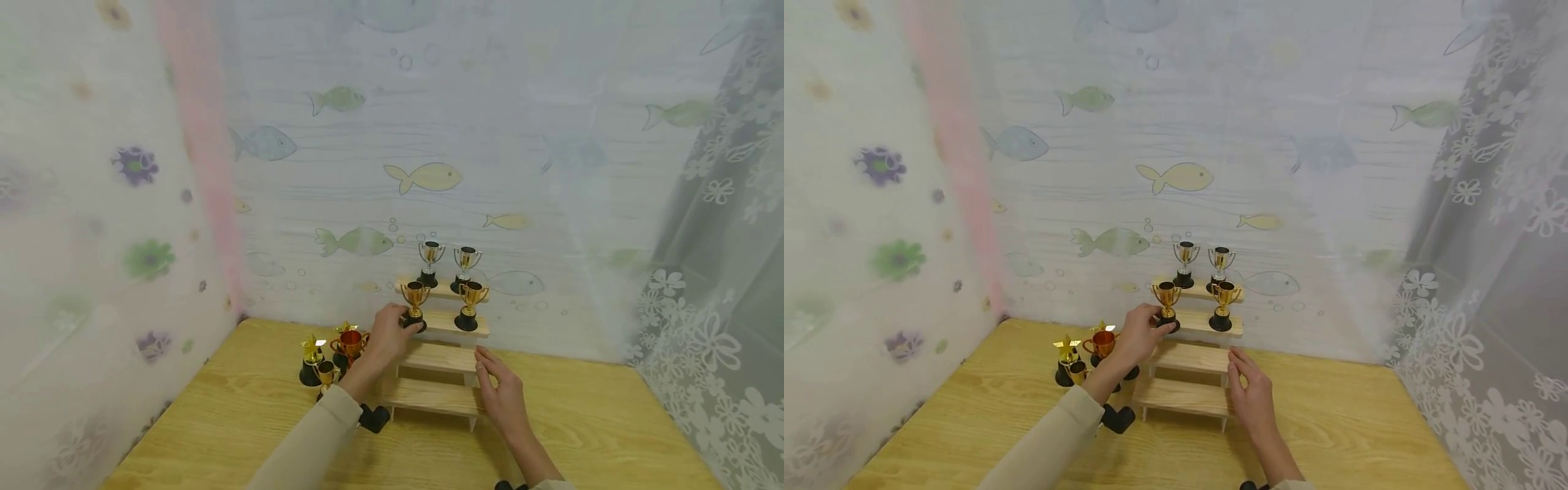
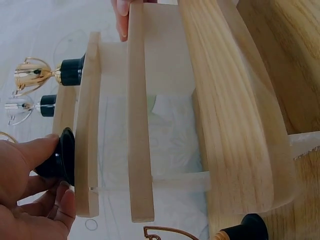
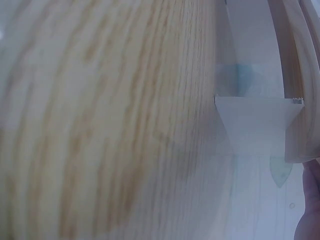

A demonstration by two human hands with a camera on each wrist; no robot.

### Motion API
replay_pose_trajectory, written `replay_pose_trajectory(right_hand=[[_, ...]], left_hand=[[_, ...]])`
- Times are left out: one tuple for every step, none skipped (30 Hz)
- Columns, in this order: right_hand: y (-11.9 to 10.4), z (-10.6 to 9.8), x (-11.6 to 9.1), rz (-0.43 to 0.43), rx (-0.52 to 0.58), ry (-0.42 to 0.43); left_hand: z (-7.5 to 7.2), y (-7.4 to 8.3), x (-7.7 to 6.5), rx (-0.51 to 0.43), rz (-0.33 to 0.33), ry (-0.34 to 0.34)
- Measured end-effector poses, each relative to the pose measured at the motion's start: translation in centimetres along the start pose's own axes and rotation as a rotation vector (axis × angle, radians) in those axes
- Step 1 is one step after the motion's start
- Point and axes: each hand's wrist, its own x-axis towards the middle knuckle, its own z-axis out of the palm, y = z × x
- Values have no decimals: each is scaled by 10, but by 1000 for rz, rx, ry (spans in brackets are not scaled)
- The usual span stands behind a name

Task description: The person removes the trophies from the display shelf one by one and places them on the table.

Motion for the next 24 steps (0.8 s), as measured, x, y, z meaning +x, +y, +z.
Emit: replay_pose_trajectory(right_hand=[[0,0,0,-6,0,4],[0,0,-1,-5,4,4],[0,0,-1,-7,4,7],[0,0,-1,-11,4,9],[0,1,-1,-13,5,10],[0,1,-1,-15,5,11],[0,1,-1,-17,5,11],[0,1,-1,-15,5,10],[0,1,0,-15,3,11],[0,0,0,-17,0,11],[0,0,0,-16,-2,10],[0,0,0,-19,-7,9],[0,0,0,-17,-8,7],[0,0,0,-13,-11,5],[0,0,0,-12,-10,2],[0,0,0,-8,-12,0],[0,0,0,-4,-13,-3],[0,-1,0,-4,-14,-2],[0,-1,0,-1,-13,-2],[0,-1,0,-2,-13,0],[-1,-1,0,-7,-10,3],[-1,-1,0,-10,-10,6],[-2,0,0,-14,-10,8],[-2,0,-1,-19,-9,11]], left_hand=[[0,0,-1,2,2,-3],[0,1,-2,6,3,-6],[0,1,-2,10,9,-7],[0,1,-3,13,16,-8],[0,1,-3,16,24,-7],[0,1,-4,19,30,-7],[0,1,-4,23,36,-8],[1,1,-5,28,40,-8],[1,1,-5,33,45,-9],[0,1,-6,34,48,-12],[0,1,-7,38,53,-15],[0,1,-7,43,54,-19],[0,1,-8,46,56,-25],[0,2,-10,46,57,-31],[-1,2,-11,43,55,-38],[-1,3,-12,39,58,-46],[-1,3,-13,40,64,-54],[-1,4,-15,37,69,-66],[-1,5,-16,28,74,-77],[0,5,-18,21,80,-87],[0,5,-20,13,84,-98],[1,5,-22,9,90,-106],[1,5,-24,9,95,-110],[2,5,-26,5,95,-114]])
